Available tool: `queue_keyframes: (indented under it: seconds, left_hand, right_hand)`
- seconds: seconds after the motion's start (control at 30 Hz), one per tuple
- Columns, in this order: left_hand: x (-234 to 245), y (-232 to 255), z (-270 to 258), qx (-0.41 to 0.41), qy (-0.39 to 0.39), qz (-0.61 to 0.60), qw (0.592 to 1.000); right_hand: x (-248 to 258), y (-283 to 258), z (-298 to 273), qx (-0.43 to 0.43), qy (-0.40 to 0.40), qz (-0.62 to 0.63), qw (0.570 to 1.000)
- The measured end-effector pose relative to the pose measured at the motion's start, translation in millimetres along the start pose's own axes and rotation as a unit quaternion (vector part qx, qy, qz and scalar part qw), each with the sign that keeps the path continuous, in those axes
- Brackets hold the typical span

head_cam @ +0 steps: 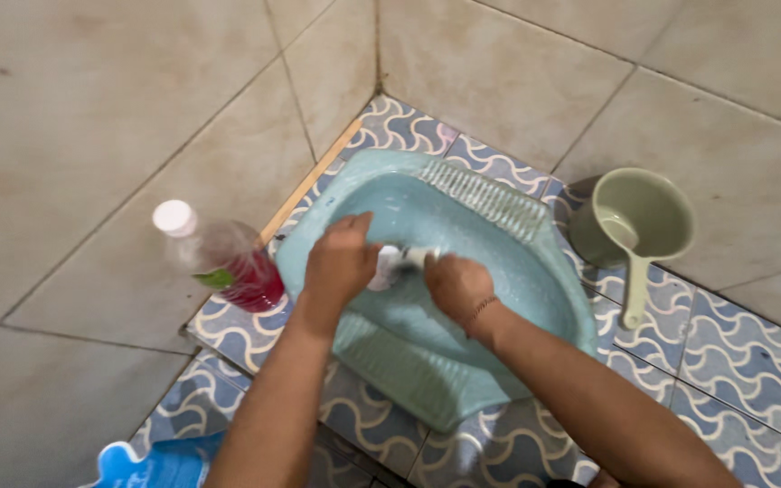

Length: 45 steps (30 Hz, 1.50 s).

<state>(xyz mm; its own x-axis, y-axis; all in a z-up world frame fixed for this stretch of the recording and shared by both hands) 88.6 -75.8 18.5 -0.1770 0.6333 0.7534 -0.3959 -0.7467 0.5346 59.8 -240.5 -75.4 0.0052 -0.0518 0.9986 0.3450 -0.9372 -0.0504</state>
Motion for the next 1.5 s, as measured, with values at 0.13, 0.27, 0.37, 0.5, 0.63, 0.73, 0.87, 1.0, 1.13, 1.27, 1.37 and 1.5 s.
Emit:
queue_keyframes:
  seconds: [0.13,0.27,0.37,0.5,0.63,0.73,0.87,1.0,1.13,1.27,1.37,1.5]
  left_hand:
    - [7,-12,-5,0.018,-0.019,0.004,1.000]
    - [16,-19,-6,0.015,-0.011,0.012,1.000]
    - [21,-24,-7,0.017,-0.007,0.008,1.000]
    - [23,-29,-8,0.036,-0.017,0.010,0.999]
    - [21,-28,-9,0.041,-0.023,0.010,0.999]
    - [23,-23,-9,0.027,-0.017,-0.002,0.999]
    - [24,-25,-9,0.035,-0.027,-0.011,0.999]
    - [31,-27,-9,0.024,-0.014,-0.004,1.000]
    - [30,-38,-14,0.024,-0.001,-0.010,1.000]
    - [31,-44,-18,0.023,-0.005,-0.011,1.000]
    - [40,-39,-5,0.029,-0.017,-0.019,0.999]
    - [34,-53,-22,0.025,-0.016,-0.031,0.999]
  right_hand:
    - [-20,-23,0,-0.001,-0.005,0.041,0.999]
    - [-20,-2,6,-0.071,0.033,0.070,0.994]
    - [-20,-20,11,-0.020,-0.019,0.038,0.999]
    - [-35,1,14,-0.154,-0.203,0.168,0.952]
    - [-60,-30,39,-0.078,-0.154,0.185,0.967]
    - [-97,-8,61,-0.162,-0.159,0.286,0.931]
    - [-117,18,97,-0.036,-0.097,0.201,0.974]
    - [-134,-4,110,0.009,-0.082,0.150,0.985]
    - [-124,25,118,-0.120,-0.124,0.320,0.932]
    - [-141,-6,103,-0.044,-0.111,0.296,0.948]
    - [-123,-9,142,0.116,-0.126,0.115,0.979]
    - [-160,-22,111,0.297,-0.282,-0.099,0.907]
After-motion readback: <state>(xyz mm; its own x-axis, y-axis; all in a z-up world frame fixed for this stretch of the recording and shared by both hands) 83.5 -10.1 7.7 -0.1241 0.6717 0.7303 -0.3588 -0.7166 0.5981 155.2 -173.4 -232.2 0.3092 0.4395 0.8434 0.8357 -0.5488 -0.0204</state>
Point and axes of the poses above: each hand's wrist, its own z-axis towards the middle knuckle, its own x-axis out of the back of the hand, y = z × x, the point moved 9 cm from there along z, towards the middle knuckle, and after that the axes turned 9 degrees about x, right-handed, at the moved point
